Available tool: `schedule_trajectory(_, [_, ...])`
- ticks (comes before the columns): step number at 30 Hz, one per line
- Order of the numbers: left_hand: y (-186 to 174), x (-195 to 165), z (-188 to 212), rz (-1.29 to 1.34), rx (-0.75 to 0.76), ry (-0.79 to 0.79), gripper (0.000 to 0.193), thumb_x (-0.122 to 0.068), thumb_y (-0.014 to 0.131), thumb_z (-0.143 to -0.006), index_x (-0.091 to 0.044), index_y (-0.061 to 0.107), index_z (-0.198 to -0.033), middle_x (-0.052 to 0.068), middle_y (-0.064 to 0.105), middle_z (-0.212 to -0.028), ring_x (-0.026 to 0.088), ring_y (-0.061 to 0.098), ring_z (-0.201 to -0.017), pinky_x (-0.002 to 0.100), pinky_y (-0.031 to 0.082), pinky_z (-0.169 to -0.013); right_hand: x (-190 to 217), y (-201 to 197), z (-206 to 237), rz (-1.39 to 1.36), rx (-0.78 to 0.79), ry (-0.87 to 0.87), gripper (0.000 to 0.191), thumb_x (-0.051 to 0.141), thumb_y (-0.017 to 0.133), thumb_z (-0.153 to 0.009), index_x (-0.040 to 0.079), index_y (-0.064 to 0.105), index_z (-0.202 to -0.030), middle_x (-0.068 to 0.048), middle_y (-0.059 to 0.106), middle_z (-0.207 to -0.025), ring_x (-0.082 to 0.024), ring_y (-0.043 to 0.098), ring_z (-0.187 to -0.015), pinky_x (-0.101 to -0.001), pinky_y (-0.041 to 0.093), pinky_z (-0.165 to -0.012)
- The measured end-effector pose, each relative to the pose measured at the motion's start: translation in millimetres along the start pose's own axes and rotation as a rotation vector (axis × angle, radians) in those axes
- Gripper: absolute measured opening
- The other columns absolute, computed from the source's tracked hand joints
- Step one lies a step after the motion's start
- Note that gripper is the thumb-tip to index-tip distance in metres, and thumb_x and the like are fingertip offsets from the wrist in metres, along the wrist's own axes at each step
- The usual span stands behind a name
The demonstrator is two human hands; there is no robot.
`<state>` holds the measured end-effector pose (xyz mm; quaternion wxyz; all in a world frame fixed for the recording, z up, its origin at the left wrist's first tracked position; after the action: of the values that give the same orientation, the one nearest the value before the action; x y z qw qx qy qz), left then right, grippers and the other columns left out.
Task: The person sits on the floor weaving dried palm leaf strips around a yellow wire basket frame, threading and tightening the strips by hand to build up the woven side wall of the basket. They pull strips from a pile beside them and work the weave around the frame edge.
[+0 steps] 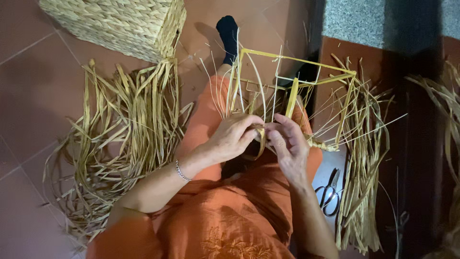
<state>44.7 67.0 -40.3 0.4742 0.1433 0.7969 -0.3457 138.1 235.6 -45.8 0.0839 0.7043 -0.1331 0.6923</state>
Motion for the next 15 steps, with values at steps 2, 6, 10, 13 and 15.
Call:
schedule_trajectory(2, [4, 1, -1, -0.074, -0.040, 0.077, 0.022, -0.005, 0.062, -0.095, -0.004, 0.058, -0.116, 0.014, 0.066, -0.089, 0.033, 0.067, -0.084, 0.047, 0.052, -0.077, 3, 2, 4, 0.032, 0.044, -0.058, 0.049, 0.002, 0.069, -0.096, -0.001, 0.052, -0.142, -0.013, 0.070, -0.125, -0.017, 0.071, -0.106, -0.0295, 0.061, -0.092])
schedule_trajectory(6, [7, 4, 3, -0.050, -0.082, 0.029, 0.021, -0.007, 0.065, -0.094, -0.005, 0.061, -0.115, 0.013, 0.067, -0.090, 0.032, 0.066, -0.083, 0.045, 0.052, -0.077, 13, 10, 13, 0.275, 0.031, -0.144, 0.063, 0.000, 0.082, -0.080, -0.001, 0.055, -0.137, -0.013, 0.068, -0.126, -0.016, 0.070, -0.096, -0.0294, 0.058, -0.088])
schedule_trajectory(10, [9, 3, 6, 0.027, -0.102, -0.056, 0.018, -0.009, 0.068, -0.094, -0.006, 0.066, -0.112, 0.011, 0.068, -0.090, 0.029, 0.068, -0.083, 0.042, 0.054, -0.075, 29, 12, 15, 0.521, -0.023, -0.235, 0.045, -0.006, 0.073, -0.086, 0.001, 0.066, -0.130, -0.011, 0.074, -0.108, -0.016, 0.070, -0.086, -0.0281, 0.056, -0.077])
schedule_trajectory(13, [9, 0, 4, 0.011, -0.118, -0.022, 0.018, -0.007, 0.069, -0.092, -0.005, 0.066, -0.109, 0.010, 0.069, -0.089, 0.029, 0.066, -0.081, 0.043, 0.052, -0.074, 45, 11, 11, 0.688, -0.032, -0.420, 0.042, -0.012, 0.067, -0.085, 0.002, 0.071, -0.124, -0.011, 0.072, -0.101, -0.023, 0.064, -0.080, -0.0328, 0.054, -0.073])
schedule_trajectory(15, [8, -3, 3, -0.031, -0.133, 0.023, 0.016, -0.006, 0.069, -0.091, -0.005, 0.066, -0.107, 0.010, 0.069, -0.088, 0.030, 0.065, -0.082, 0.044, 0.051, -0.076, 56, 12, 9, 0.831, -0.016, -0.640, 0.046, -0.013, 0.065, -0.079, 0.001, 0.070, -0.122, -0.012, 0.071, -0.108, -0.029, 0.062, -0.086, -0.0376, 0.054, -0.079])
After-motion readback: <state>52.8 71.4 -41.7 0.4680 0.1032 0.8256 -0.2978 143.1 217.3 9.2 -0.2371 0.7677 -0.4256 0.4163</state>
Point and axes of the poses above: each hand's wrist, its own z-axis away from the middle knuckle, its own y-axis out of the palm, x = y × z, the point moved 3 cm from there along -z, towards the middle knuckle
